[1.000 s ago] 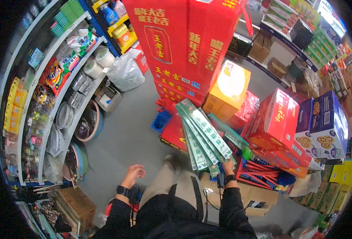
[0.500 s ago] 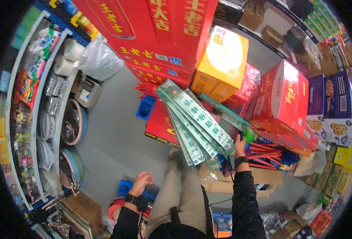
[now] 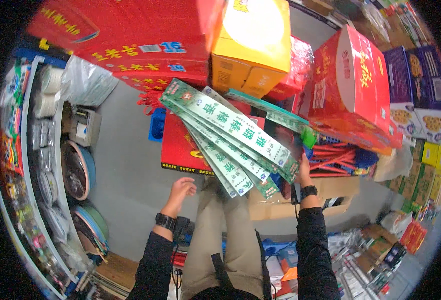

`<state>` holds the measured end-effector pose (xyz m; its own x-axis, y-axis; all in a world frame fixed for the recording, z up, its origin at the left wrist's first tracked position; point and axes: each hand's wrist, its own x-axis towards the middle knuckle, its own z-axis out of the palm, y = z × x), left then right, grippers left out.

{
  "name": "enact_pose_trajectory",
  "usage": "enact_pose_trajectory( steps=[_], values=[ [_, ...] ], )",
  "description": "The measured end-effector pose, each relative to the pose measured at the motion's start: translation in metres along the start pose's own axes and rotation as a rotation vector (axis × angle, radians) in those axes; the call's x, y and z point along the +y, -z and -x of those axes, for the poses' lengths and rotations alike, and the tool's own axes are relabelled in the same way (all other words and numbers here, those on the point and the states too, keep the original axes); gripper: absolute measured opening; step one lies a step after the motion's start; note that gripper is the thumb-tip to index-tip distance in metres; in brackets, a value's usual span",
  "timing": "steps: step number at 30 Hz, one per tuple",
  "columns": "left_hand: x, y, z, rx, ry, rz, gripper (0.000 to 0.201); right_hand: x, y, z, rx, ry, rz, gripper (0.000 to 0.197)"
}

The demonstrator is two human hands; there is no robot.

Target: The person picks up green boxes of mosquito coils from a pile on the floor and places them onto a metal shelf among other packaged goods.

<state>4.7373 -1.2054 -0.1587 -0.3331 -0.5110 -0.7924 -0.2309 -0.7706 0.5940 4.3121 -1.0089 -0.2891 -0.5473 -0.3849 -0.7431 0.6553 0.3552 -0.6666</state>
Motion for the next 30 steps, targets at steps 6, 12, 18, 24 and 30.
enact_pose_trajectory(
  steps=[6, 12, 18, 24, 30],
  values=[
    [0.027, -0.048, -0.064, -0.139, -0.096, 0.002, 0.033, 0.013, -0.038, 0.019, 0.398, 0.383, 0.772, 0.056],
    [0.031, -0.087, -0.104, -0.198, -0.035, 0.081, 0.053, -0.011, -0.083, 0.019, 0.207, 0.639, 0.554, 0.054],
    [0.009, -0.112, -0.119, -0.169, -0.044, 0.137, 0.043, 0.004, -0.093, 0.040, 0.044, 0.537, 0.672, 0.038],
    [0.002, -0.123, -0.108, -0.066, -0.028, 0.135, 0.022, 0.014, -0.101, 0.076, -0.049, 0.540, 0.910, 0.050],
    [-0.004, -0.119, -0.093, -0.094, 0.083, 0.279, 0.028, -0.003, -0.112, 0.071, -0.334, 0.360, 0.909, 0.062]
  ],
)
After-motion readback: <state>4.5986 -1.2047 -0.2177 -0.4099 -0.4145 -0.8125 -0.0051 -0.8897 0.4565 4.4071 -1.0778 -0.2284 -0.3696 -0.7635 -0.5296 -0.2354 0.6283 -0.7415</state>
